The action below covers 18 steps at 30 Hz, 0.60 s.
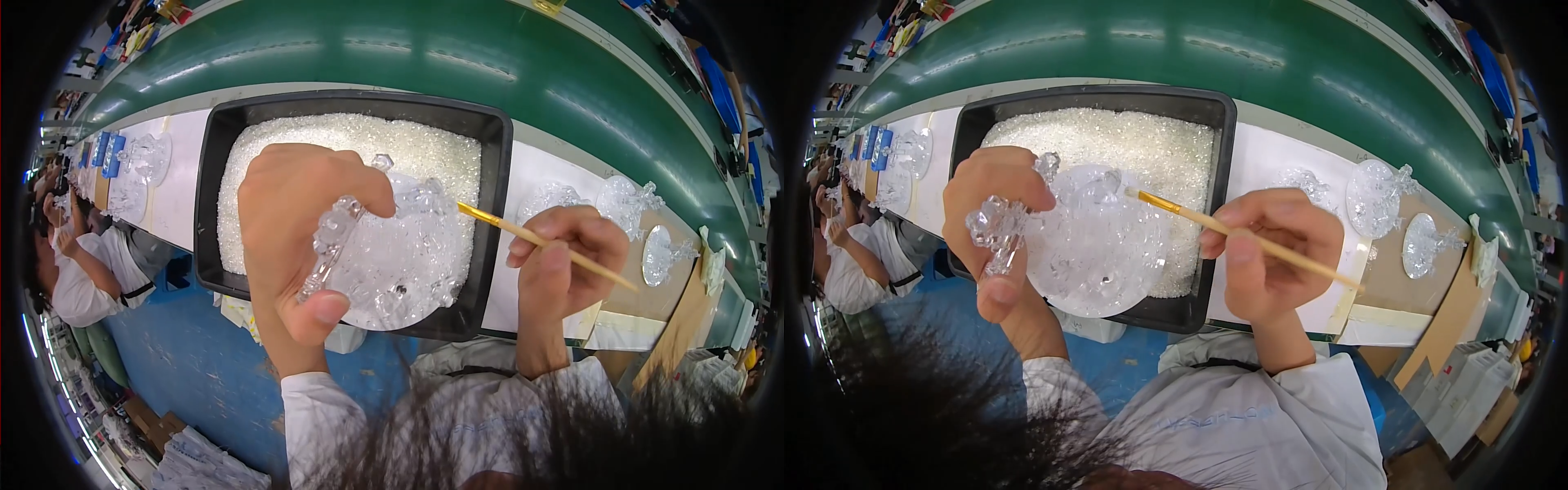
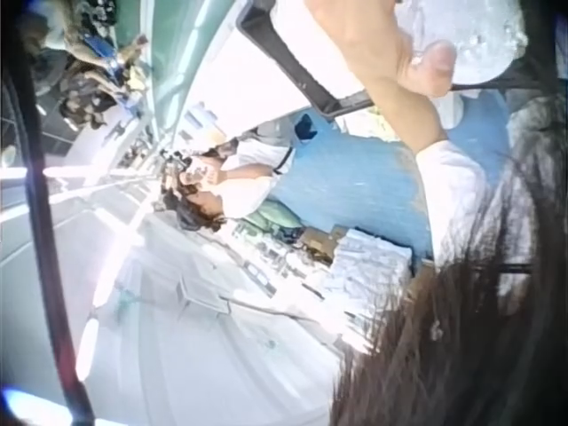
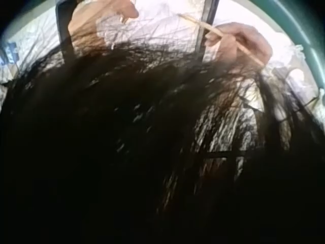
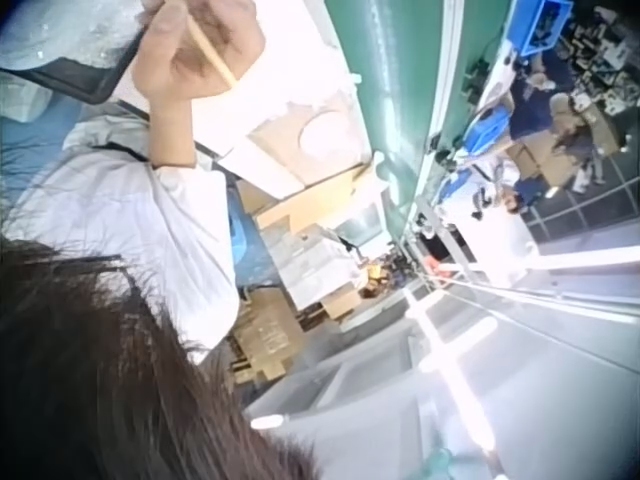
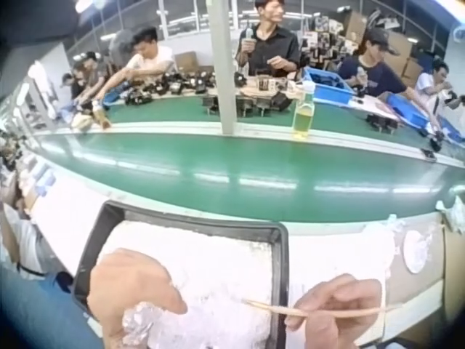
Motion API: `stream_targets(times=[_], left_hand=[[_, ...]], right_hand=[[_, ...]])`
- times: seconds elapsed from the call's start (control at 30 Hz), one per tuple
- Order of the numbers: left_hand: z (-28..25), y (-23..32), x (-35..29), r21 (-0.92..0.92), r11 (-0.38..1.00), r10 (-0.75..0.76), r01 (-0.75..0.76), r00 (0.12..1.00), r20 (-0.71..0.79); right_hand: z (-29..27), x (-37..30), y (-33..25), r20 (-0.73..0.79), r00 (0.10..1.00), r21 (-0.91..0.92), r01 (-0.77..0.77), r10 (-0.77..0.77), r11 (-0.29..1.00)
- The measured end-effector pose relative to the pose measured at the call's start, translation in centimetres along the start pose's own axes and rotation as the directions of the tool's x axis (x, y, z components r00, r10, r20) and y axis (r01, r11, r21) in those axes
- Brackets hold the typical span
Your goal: Applying glue to clear plastic light fixture components and assembling them.
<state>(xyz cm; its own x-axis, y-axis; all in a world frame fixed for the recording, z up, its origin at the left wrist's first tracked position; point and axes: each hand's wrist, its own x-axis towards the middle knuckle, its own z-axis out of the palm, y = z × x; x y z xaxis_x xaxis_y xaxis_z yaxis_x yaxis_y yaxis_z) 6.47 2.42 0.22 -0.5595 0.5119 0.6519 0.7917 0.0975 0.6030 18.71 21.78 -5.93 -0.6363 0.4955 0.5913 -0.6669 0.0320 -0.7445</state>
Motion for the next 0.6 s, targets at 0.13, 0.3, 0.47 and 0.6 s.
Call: stream_targets(times=[0.13, 0.3, 0.47, 0.6], left_hand=[[0.5, 0.2, -0.7, -0.018, 0.998, -0.065, 0.063, 0.988, -0.142], [0.3, -2.4, -1.5, -0.146, 0.988, 0.021, -0.044, 0.988, -0.153], [-1.6, -2.8, -1.7, -0.168, 0.977, 0.105, -0.131, 0.983, -0.153], [-2.2, -3.1, -1.5, -0.258, 0.942, 0.177, -0.215, 0.971, -0.163]], right_hand=[[-1.0, 0.4, 1.1, -0.047, 0.997, 0.039, -0.051, 0.053, 0.998], [-1.3, 0.0, 1.4, -0.027, 0.999, -0.057, -0.046, 0.045, 0.997], [-0.1, 0.5, 0.6, 0.018, 0.996, -0.036, -0.082, 0.083, 0.996], [0.0, 0.5, 0.4, 0.018, 0.999, -0.029, -0.035, 0.036, 0.999]])
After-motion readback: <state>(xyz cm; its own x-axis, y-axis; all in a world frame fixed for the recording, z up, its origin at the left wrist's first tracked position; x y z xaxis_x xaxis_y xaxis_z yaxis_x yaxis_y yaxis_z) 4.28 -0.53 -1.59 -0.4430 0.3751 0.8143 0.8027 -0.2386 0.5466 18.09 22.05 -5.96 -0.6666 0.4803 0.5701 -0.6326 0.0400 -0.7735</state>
